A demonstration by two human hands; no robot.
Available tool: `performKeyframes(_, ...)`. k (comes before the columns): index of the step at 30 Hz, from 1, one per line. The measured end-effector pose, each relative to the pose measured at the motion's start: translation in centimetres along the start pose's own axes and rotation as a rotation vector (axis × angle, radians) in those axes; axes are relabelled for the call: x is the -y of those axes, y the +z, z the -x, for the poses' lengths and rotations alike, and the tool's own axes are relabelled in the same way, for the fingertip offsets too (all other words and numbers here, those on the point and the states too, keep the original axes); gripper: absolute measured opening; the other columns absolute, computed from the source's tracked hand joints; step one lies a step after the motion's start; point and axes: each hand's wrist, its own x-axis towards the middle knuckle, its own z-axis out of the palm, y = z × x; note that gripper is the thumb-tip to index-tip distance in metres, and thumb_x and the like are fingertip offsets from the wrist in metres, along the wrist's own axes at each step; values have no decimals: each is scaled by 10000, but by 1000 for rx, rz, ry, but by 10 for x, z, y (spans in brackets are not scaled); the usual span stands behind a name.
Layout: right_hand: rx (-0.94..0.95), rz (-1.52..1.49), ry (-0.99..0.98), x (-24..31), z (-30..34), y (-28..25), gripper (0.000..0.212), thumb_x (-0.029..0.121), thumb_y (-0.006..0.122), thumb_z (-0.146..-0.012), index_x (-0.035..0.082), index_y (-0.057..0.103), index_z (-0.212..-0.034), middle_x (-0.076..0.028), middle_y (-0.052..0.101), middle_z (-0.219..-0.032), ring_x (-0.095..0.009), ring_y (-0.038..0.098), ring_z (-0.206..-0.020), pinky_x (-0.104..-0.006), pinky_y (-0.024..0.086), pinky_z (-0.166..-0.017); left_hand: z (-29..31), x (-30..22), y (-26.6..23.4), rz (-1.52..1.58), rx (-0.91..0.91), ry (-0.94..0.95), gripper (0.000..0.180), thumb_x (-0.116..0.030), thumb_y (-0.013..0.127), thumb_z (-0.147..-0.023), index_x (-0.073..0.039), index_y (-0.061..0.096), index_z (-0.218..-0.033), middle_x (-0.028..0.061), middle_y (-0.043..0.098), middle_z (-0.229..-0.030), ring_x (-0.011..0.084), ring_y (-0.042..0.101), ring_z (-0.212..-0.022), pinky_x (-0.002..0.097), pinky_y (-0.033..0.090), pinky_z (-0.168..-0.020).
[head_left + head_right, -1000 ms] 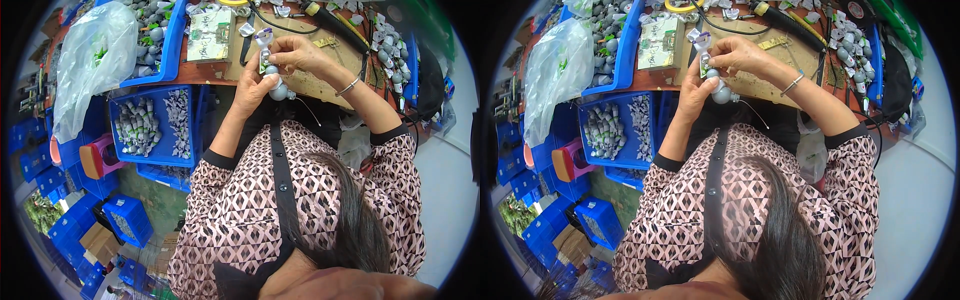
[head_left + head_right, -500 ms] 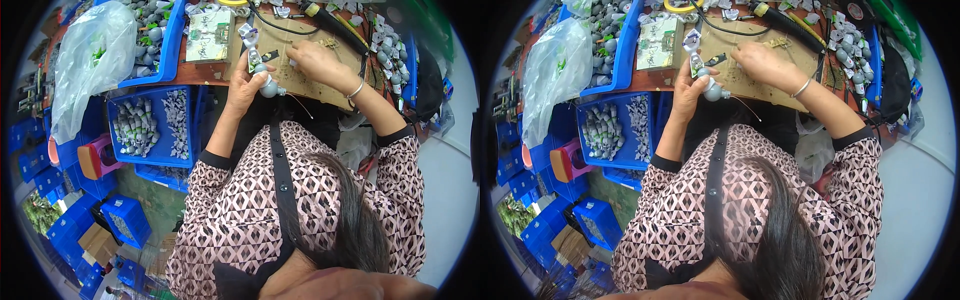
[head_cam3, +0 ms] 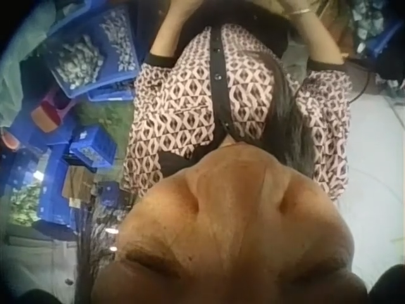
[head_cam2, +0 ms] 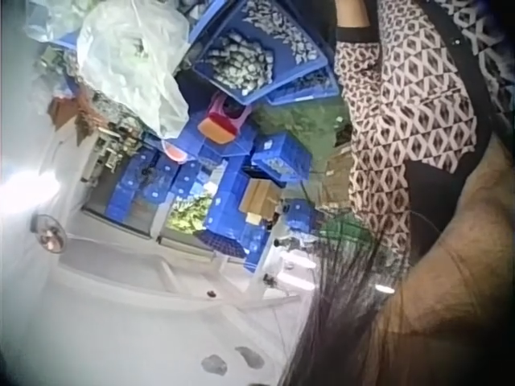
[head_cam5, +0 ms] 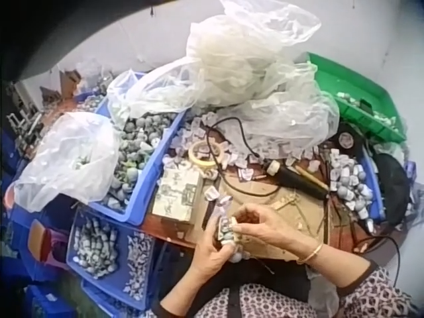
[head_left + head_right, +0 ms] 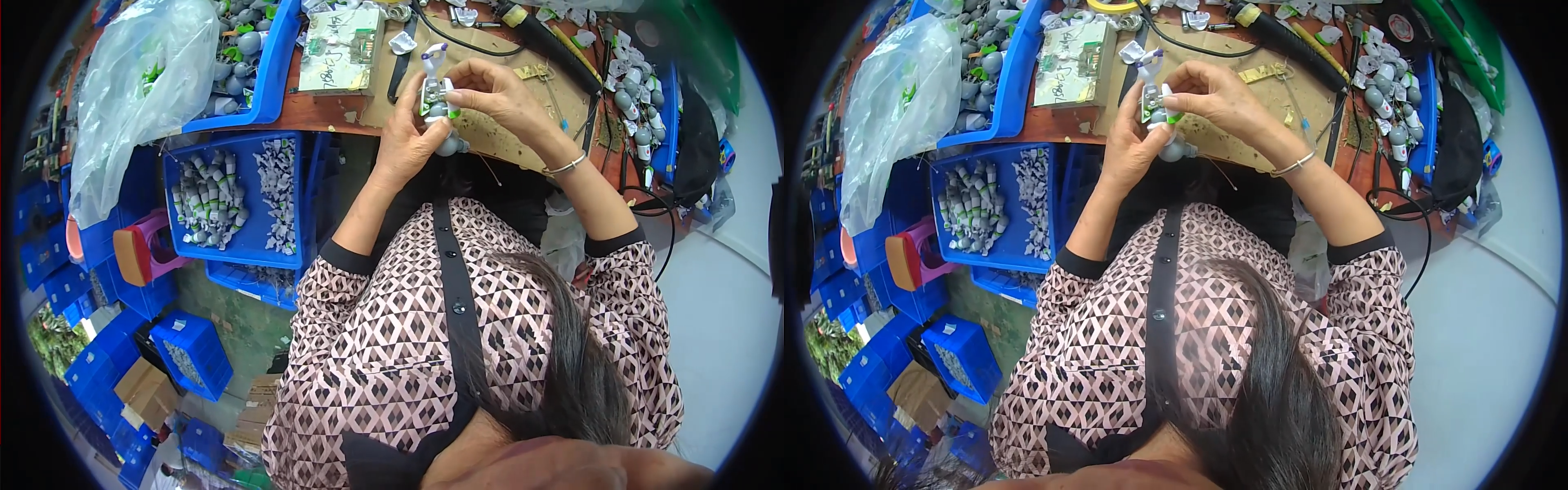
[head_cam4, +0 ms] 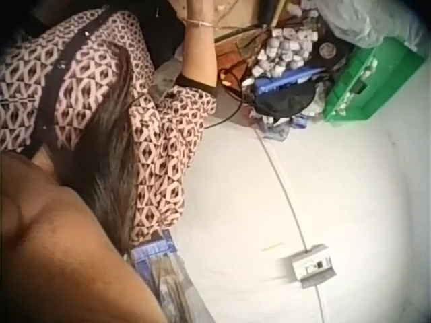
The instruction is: Assembling small electronic LED light bulb components by fitting internal parts into housings and using an electric screwdriver.
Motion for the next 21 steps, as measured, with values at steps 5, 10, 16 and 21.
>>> performKeyframes(5,-55,-23,31,-6,0,0,310,182,668,-831,-4,562,-1056,-40,598,-980,-109,580,-913,-252,473,-821,-3,-1,2,-156,-21,36,657,-198,653,-750,-25,380,-1322,158,626,-1002,196,644,-818,306,513,-719)
performKeyframes(10,-70,-42,42,-5,2,2,305,185,672,-829,4,567,-1050,-32,597,-964,-104,578,-896,-246,472,-808,-4,-5,4,-220,-37,39,607,-226,651,-749,-17,425,-1272,179,630,-959,245,649,-828,329,510,-720)
performKeyframes(16,-97,-3,26,-12,-3,2,302,190,683,-820,1,569,-1026,-33,599,-942,-101,573,-870,-242,472,-784,-5,-11,4,-295,-38,32,544,-233,649,-752,-27,469,-1222,166,632,-915,277,643,-814,358,500,-705)
performKeyframes(21,-129,21,34,-12,-7,6,293,181,683,-819,-2,566,-1016,-35,599,-933,-99,572,-852,-240,473,-773,-7,-13,4,-379,-43,65,584,-215,669,-759,-24,459,-1269,129,640,-886,161,637,-748,291,504,-664)
